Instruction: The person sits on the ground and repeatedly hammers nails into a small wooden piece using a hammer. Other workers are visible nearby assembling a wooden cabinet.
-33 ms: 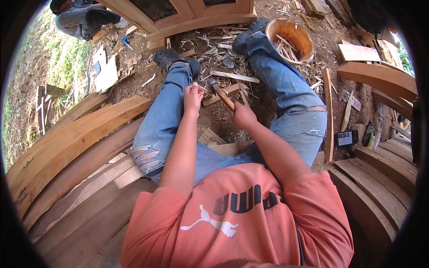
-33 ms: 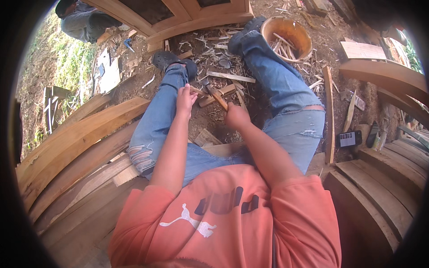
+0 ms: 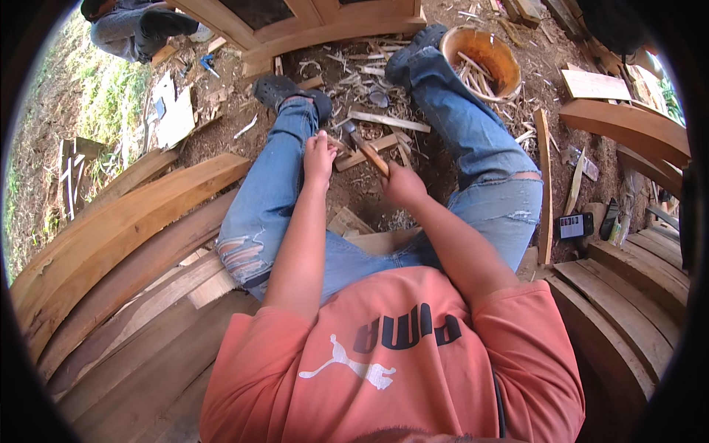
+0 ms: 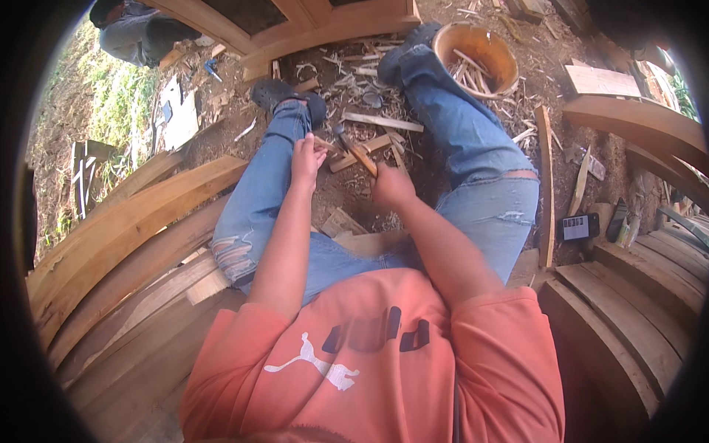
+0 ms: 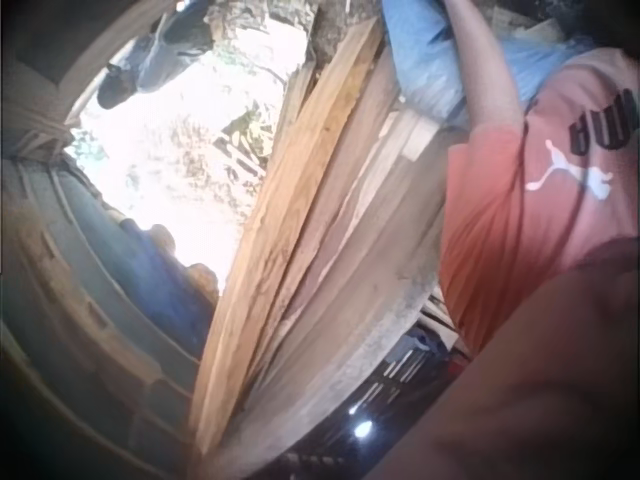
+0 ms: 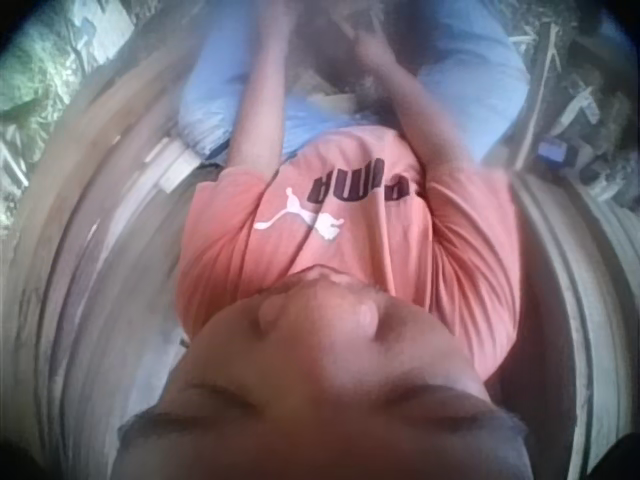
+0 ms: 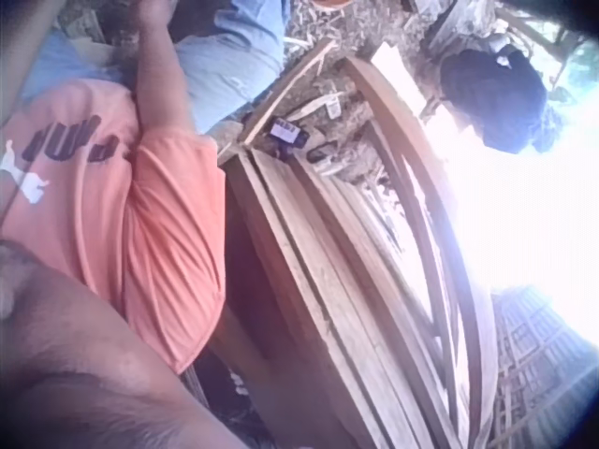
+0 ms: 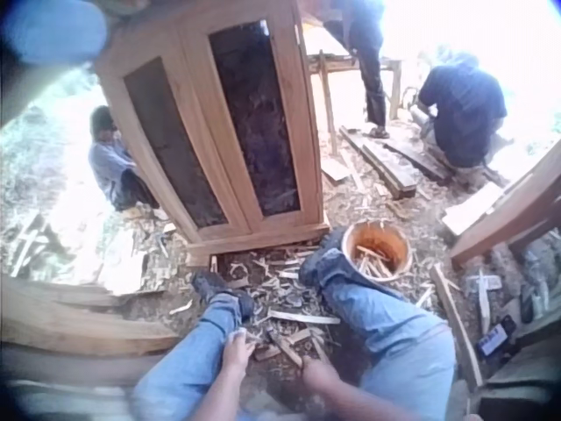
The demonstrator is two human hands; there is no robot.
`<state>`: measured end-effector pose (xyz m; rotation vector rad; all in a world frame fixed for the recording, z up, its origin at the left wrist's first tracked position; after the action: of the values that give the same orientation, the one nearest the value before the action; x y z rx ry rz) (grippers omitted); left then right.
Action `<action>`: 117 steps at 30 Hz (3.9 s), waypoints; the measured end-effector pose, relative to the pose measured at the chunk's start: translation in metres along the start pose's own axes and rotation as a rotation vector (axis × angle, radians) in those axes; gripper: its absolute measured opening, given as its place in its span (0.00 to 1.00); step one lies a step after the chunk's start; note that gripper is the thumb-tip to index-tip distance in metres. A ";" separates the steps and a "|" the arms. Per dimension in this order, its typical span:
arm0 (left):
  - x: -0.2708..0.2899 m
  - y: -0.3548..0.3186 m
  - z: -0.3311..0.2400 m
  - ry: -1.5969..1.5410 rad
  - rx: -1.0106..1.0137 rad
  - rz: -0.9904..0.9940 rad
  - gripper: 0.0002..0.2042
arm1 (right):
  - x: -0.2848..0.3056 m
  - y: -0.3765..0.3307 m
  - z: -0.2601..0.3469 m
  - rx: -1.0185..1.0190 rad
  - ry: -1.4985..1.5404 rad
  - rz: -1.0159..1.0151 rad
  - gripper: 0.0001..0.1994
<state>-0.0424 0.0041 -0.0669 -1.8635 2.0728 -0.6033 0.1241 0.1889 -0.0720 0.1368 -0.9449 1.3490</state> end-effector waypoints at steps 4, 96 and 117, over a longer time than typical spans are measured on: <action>-0.006 -0.002 -0.006 0.008 -0.006 0.007 0.21 | 0.025 -0.004 0.027 0.059 0.120 -0.104 0.15; -0.001 0.002 -0.002 0.079 -0.038 0.113 0.17 | 0.040 0.002 0.034 -0.035 0.176 -0.034 0.18; -0.009 -0.011 -0.022 0.043 0.009 -0.013 0.17 | 0.033 -0.029 0.037 -0.018 0.045 0.035 0.19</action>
<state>-0.0427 0.0146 -0.0427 -1.8759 2.0828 -0.6602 0.1281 0.1845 -0.0154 0.0758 -0.9252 1.3703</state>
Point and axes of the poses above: each hand's wrist, its own y-axis towards the middle knuckle, its own x-axis out of the back of the hand, z = x × y, the point moved 6 cm from there along y, towards the middle knuckle, and after that the axes turned 1 degree about -y, right-handed, at the moved point
